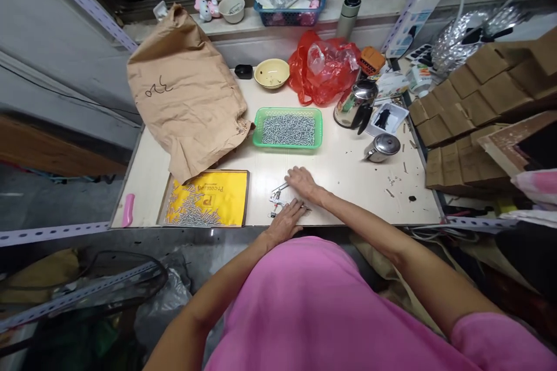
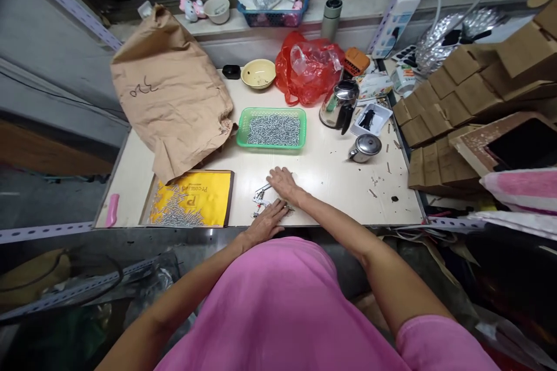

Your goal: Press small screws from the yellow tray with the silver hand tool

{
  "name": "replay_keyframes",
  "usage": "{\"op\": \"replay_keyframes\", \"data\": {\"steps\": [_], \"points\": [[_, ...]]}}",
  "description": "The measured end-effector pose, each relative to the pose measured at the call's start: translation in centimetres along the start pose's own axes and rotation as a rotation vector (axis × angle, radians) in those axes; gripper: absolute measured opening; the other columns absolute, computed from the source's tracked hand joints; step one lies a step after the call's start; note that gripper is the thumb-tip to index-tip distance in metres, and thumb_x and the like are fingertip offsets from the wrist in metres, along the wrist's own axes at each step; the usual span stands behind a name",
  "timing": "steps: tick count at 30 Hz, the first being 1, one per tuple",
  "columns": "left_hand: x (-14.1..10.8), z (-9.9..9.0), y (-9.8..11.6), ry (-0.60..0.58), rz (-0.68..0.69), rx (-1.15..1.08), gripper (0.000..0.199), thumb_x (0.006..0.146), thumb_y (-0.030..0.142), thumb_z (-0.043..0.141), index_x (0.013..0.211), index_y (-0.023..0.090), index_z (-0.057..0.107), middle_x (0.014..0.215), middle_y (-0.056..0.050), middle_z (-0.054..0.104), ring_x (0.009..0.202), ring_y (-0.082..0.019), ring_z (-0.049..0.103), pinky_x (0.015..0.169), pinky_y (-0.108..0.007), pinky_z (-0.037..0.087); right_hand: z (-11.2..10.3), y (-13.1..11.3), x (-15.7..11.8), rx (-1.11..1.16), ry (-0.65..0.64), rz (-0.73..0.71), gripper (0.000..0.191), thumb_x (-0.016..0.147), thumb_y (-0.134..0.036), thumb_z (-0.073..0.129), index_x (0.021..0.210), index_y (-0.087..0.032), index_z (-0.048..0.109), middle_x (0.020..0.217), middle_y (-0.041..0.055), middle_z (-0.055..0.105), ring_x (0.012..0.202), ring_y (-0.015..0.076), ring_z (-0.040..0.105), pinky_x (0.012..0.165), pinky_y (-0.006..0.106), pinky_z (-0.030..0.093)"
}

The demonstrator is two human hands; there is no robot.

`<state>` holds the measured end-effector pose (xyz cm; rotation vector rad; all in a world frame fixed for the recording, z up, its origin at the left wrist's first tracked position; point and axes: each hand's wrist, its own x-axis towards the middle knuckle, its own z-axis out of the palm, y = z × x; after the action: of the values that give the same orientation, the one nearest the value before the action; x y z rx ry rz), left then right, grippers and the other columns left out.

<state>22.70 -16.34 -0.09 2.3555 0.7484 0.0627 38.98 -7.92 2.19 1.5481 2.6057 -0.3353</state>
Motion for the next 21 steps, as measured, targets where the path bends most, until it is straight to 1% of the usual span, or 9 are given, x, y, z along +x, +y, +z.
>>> {"op": "replay_keyframes", "data": {"steps": [3,5,8,10,12,14,16,19,21], "points": [[-2.6,-1.1,-0.1,0.017,0.047,-0.050,0.049,0.088,0.025,0.053,0.136,0.023,0.045,0.142,-0.011,0.046,0.134,-0.024,0.038,0.108,-0.043,0.035,0.6,-3.8,0.1,0.035,0.010,-0.337,0.012,0.088,-0.015,0.056,0.091,-0.020,0.066,0.105,0.0082,0.062,0.104,0.0231,0.048,0.081,0.034,0.039],[-5.2,-2.2,-0.5,0.040,-0.014,-0.042,0.035,0.092,0.024,0.046,0.126,0.022,0.055,0.123,-0.010,0.060,0.119,-0.020,0.053,0.101,-0.036,0.043,1.5,-5.8,0.2,0.027,0.007,-0.469,0.009,0.086,-0.016,0.058,0.085,-0.019,0.067,0.102,0.0077,0.062,0.105,0.0233,0.047,0.082,0.035,0.039],[-9.5,-4.2,-2.5,0.169,-0.248,0.031,0.028,0.094,0.025,0.041,0.109,0.021,0.064,0.095,-0.008,0.066,0.097,-0.018,0.060,0.089,-0.033,0.048,2.9,-7.7,0.7,0.001,0.016,-0.522,0.013,0.088,-0.014,0.054,0.084,-0.016,0.066,0.097,0.0089,0.062,0.103,0.0232,0.048,0.082,0.035,0.038],[-12.0,-6.0,-4.7,0.318,-0.461,0.107,0.026,0.093,0.025,0.042,0.103,0.020,0.066,0.090,-0.008,0.065,0.092,-0.019,0.059,0.085,-0.033,0.048,3.5,-8.3,1.0,0.002,0.015,-0.523,0.015,0.089,-0.012,0.051,0.086,-0.015,0.066,0.094,0.0096,0.062,0.100,0.0224,0.050,0.081,0.035,0.038],[-13.8,-8.0,-7.3,0.454,-0.680,0.186,0.026,0.092,0.023,0.043,0.099,0.019,0.067,0.091,-0.009,0.064,0.093,-0.020,0.058,0.085,-0.034,0.047,3.3,-8.7,1.1,0.020,0.019,-0.511,0.016,0.090,-0.010,0.049,0.088,-0.015,0.065,0.092,0.0093,0.062,0.096,0.0213,0.051,0.081,0.034,0.037],[-15.0,-9.8,-10.0,0.523,-0.858,0.248,0.027,0.091,0.021,0.042,0.096,0.018,0.068,0.093,-0.010,0.063,0.093,-0.020,0.058,0.084,-0.033,0.046,2.1,-8.7,1.1,0.058,0.063,-0.455,0.018,0.091,-0.011,0.047,0.090,-0.016,0.064,0.090,0.0082,0.063,0.090,0.0202,0.053,0.079,0.033,0.037],[-15.5,-11.4,-12.4,0.533,-0.979,0.298,0.028,0.090,0.021,0.041,0.095,0.017,0.068,0.094,-0.010,0.062,0.093,-0.021,0.057,0.084,-0.032,0.044,-0.2,-8.4,1.3,0.114,0.164,-0.344,0.022,0.094,-0.013,0.042,0.093,-0.017,0.064,0.087,0.0073,0.064,0.084,0.0195,0.054,0.076,0.033,0.037],[-15.5,-12.9,-14.9,0.479,-1.081,0.348,0.027,0.089,0.020,0.041,0.095,0.016,0.067,0.098,-0.012,0.061,0.097,-0.022,0.055,0.082,-0.032,0.042,-5.4,-6.7,2.0,0.190,0.396,-0.141,0.028,0.096,-0.016,0.036,0.098,-0.016,0.064,0.087,0.0077,0.065,0.084,0.0193,0.054,0.075,0.032,0.038],[-15.4,-13.6,-16.0,0.401,-1.095,0.350,0.025,0.088,0.019,0.043,0.094,0.017,0.067,0.101,-0.012,0.059,0.100,-0.023,0.054,0.079,-0.031,0.042,-8.9,-5.1,2.4,0.181,0.562,0.005,0.025,0.096,-0.018,0.040,0.104,-0.016,0.063,0.096,0.0097,0.064,0.091,0.0217,0.054,0.080,0.035,0.039]]}}
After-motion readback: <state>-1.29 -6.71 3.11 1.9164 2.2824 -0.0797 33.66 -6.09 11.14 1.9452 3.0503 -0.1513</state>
